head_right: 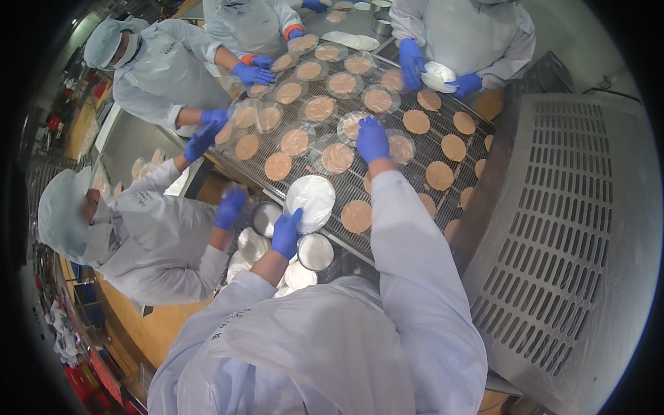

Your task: The person places white circular discs onto brown circular items arranged on a metal rack. They repeatedly pick up discs and position them on top of the brown items, working alongside other staff in a food preparation area.

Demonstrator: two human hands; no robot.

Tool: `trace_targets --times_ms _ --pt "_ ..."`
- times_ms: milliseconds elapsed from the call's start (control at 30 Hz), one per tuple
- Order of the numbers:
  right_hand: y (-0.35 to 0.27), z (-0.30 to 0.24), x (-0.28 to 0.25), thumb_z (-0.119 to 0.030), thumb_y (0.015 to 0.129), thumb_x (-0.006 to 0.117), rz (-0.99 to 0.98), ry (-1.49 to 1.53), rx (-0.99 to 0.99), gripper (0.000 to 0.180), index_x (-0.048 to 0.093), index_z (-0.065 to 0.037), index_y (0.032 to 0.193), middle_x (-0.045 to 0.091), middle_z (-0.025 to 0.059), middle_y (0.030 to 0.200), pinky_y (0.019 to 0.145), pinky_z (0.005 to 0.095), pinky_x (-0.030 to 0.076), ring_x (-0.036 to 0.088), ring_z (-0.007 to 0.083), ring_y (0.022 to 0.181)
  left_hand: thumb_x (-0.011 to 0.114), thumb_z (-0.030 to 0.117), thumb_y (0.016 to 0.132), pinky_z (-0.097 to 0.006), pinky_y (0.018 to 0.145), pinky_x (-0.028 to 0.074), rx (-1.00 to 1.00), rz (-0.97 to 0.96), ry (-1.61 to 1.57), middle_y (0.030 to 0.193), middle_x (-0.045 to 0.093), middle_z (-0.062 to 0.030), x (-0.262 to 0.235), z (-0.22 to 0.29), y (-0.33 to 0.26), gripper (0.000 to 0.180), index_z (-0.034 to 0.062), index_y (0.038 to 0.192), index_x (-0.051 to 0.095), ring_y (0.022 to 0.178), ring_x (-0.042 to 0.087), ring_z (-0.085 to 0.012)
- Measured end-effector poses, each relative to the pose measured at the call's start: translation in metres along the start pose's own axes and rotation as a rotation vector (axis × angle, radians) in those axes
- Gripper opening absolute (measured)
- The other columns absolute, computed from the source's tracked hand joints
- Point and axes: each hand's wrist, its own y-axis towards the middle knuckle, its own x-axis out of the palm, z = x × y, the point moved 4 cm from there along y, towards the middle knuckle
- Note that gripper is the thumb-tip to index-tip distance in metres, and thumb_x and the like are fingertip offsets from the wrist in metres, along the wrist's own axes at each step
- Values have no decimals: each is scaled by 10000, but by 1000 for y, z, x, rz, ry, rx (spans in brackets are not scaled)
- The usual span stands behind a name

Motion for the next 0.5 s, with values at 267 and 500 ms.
trace_targets --times_ms 267,500 --pt "-18 -52 -21 -192 829 556 -482 121 207 273 626 -86 1071 570 203 1148 919 399 436 533 352 1085 632 190 846 -302 755 504 0 2 55 1087 580 -98 -21 11 12 477 -18 1239 462 934 596 -192" --pt "-158 -108 -70 -287 822 594 -209 750 214 342 616 -60 1076 638 200 983 807 368 489 618 334 923 658 180 825 -256 637 483 21 -52 50 987 627 -49 -12 -4 -33 386 23 1159 545 786 596 -123"
